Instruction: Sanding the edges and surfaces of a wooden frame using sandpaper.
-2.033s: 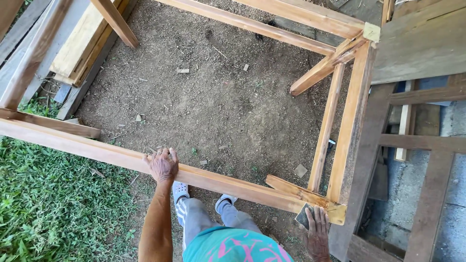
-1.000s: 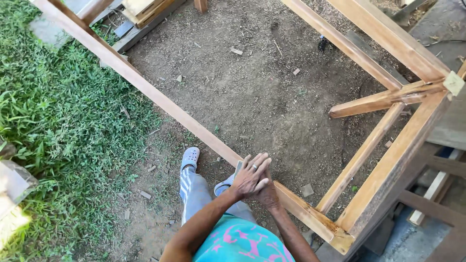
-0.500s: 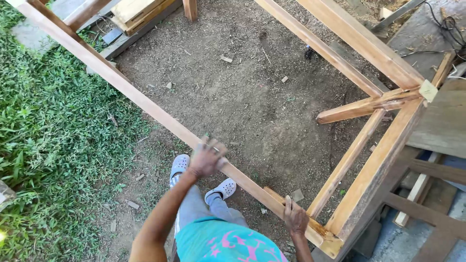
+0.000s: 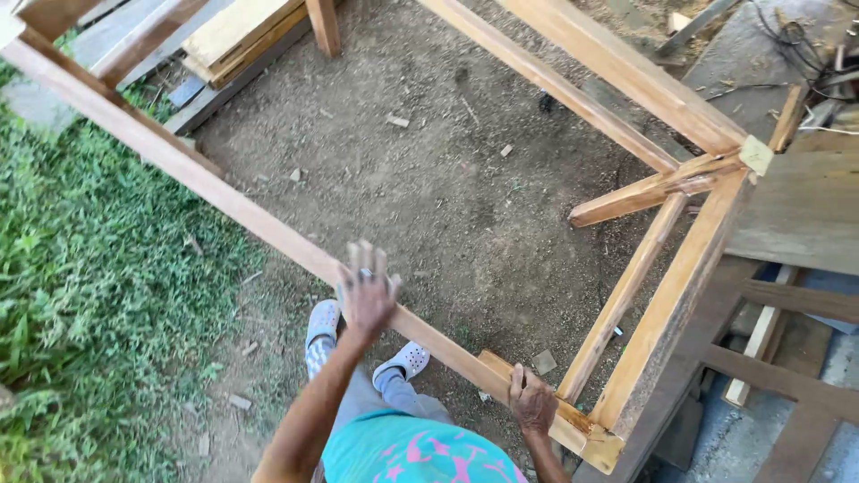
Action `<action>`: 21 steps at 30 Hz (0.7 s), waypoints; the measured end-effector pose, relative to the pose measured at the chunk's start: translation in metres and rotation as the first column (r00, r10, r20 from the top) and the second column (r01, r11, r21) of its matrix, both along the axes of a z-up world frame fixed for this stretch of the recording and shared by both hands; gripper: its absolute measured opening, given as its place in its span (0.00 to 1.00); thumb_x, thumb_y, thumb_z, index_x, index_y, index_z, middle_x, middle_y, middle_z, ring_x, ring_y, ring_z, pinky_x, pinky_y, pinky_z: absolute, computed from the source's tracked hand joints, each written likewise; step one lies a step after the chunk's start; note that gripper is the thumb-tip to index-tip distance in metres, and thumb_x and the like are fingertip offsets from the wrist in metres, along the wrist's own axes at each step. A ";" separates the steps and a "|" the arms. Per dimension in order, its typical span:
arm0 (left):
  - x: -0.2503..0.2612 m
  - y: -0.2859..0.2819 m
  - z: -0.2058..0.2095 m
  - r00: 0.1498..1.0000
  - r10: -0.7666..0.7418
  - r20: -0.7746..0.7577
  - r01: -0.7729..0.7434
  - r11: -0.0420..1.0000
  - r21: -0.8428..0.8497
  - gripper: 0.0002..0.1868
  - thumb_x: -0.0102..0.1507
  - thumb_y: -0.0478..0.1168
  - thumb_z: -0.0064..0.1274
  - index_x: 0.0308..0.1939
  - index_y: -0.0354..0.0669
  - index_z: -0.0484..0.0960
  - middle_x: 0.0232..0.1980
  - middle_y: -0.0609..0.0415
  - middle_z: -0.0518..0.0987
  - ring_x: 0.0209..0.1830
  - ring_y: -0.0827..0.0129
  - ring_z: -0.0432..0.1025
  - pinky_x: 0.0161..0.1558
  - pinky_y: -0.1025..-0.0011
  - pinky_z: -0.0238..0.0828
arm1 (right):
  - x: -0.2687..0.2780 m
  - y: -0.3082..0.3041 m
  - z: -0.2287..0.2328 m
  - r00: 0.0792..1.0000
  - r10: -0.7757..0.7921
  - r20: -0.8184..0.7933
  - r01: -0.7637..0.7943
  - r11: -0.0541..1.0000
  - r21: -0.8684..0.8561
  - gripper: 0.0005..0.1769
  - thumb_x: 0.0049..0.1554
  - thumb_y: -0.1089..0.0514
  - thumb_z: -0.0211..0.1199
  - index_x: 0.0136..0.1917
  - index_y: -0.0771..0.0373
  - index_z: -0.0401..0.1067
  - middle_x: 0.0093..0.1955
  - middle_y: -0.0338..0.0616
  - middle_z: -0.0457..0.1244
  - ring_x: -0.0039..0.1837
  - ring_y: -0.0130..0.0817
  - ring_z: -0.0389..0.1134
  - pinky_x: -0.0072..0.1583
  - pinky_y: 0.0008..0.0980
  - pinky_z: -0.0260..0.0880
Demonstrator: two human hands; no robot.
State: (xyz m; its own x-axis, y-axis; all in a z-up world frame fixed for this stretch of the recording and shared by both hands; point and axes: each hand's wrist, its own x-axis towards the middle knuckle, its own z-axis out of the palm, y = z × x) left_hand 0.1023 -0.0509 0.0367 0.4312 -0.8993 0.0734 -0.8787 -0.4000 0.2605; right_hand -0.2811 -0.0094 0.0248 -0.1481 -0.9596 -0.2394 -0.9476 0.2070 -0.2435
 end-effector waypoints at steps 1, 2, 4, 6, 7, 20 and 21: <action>-0.018 0.005 0.003 0.984 -0.177 -0.011 0.177 0.984 0.006 0.35 0.70 0.59 0.38 0.72 0.38 0.66 0.80 0.37 0.52 0.82 0.45 0.39 0.74 0.33 0.31 | 0.001 0.000 0.000 1.000 0.006 0.005 -0.006 1.000 -0.005 0.23 0.63 0.39 0.50 0.44 0.50 0.81 0.39 0.53 0.72 0.45 0.56 0.74 0.48 0.55 0.72; -0.037 0.014 0.006 0.939 -0.343 -0.024 0.343 0.939 0.015 0.34 0.67 0.59 0.39 0.69 0.39 0.68 0.79 0.39 0.53 0.81 0.45 0.41 0.72 0.30 0.32 | 0.002 0.001 0.000 1.000 0.016 0.009 -0.016 1.000 -0.006 0.23 0.63 0.38 0.50 0.43 0.49 0.81 0.39 0.53 0.72 0.44 0.55 0.74 0.49 0.54 0.73; -0.077 0.028 -0.009 0.878 -0.474 -0.062 0.474 0.880 -0.024 0.35 0.67 0.60 0.41 0.69 0.39 0.68 0.79 0.39 0.54 0.81 0.44 0.41 0.72 0.29 0.32 | 0.000 0.001 -0.005 1.000 -0.002 -0.005 0.002 1.000 0.015 0.23 0.63 0.38 0.50 0.43 0.49 0.81 0.39 0.53 0.72 0.44 0.56 0.74 0.49 0.54 0.73; -0.108 0.038 -0.016 0.802 -0.590 -0.098 0.586 0.808 -0.068 0.35 0.67 0.61 0.43 0.69 0.39 0.69 0.79 0.39 0.55 0.81 0.43 0.42 0.72 0.29 0.31 | -0.001 0.002 -0.010 1.000 -0.012 -0.022 0.012 0.999 0.037 0.23 0.63 0.38 0.50 0.44 0.48 0.81 0.39 0.53 0.72 0.45 0.56 0.74 0.49 0.54 0.73; -0.120 0.041 -0.017 0.765 -0.634 -0.108 0.628 0.773 -0.086 0.35 0.67 0.61 0.44 0.69 0.40 0.70 0.79 0.40 0.56 0.82 0.44 0.42 0.73 0.29 0.31 | -0.001 0.002 -0.012 0.999 0.000 -0.034 0.002 0.999 0.035 0.23 0.62 0.38 0.50 0.44 0.49 0.80 0.39 0.54 0.72 0.44 0.57 0.74 0.49 0.55 0.73; 0.030 0.008 -0.036 0.995 -0.090 0.046 0.097 0.979 -0.177 0.28 0.69 0.59 0.45 0.69 0.54 0.74 0.81 0.47 0.59 0.84 0.50 0.46 0.77 0.32 0.34 | 0.000 -0.004 0.001 0.998 0.060 -0.035 -0.058 0.996 0.075 0.22 0.63 0.40 0.48 0.45 0.48 0.81 0.41 0.53 0.72 0.46 0.55 0.74 0.50 0.52 0.73; 0.045 0.002 -0.037 0.998 -0.046 0.047 0.053 0.985 -0.167 0.28 0.69 0.59 0.45 0.69 0.54 0.74 0.81 0.47 0.59 0.84 0.50 0.46 0.77 0.32 0.34 | -0.004 -0.002 0.000 0.994 0.105 -0.032 -0.102 0.991 0.086 0.22 0.63 0.40 0.48 0.45 0.48 0.81 0.41 0.53 0.72 0.46 0.55 0.74 0.50 0.52 0.73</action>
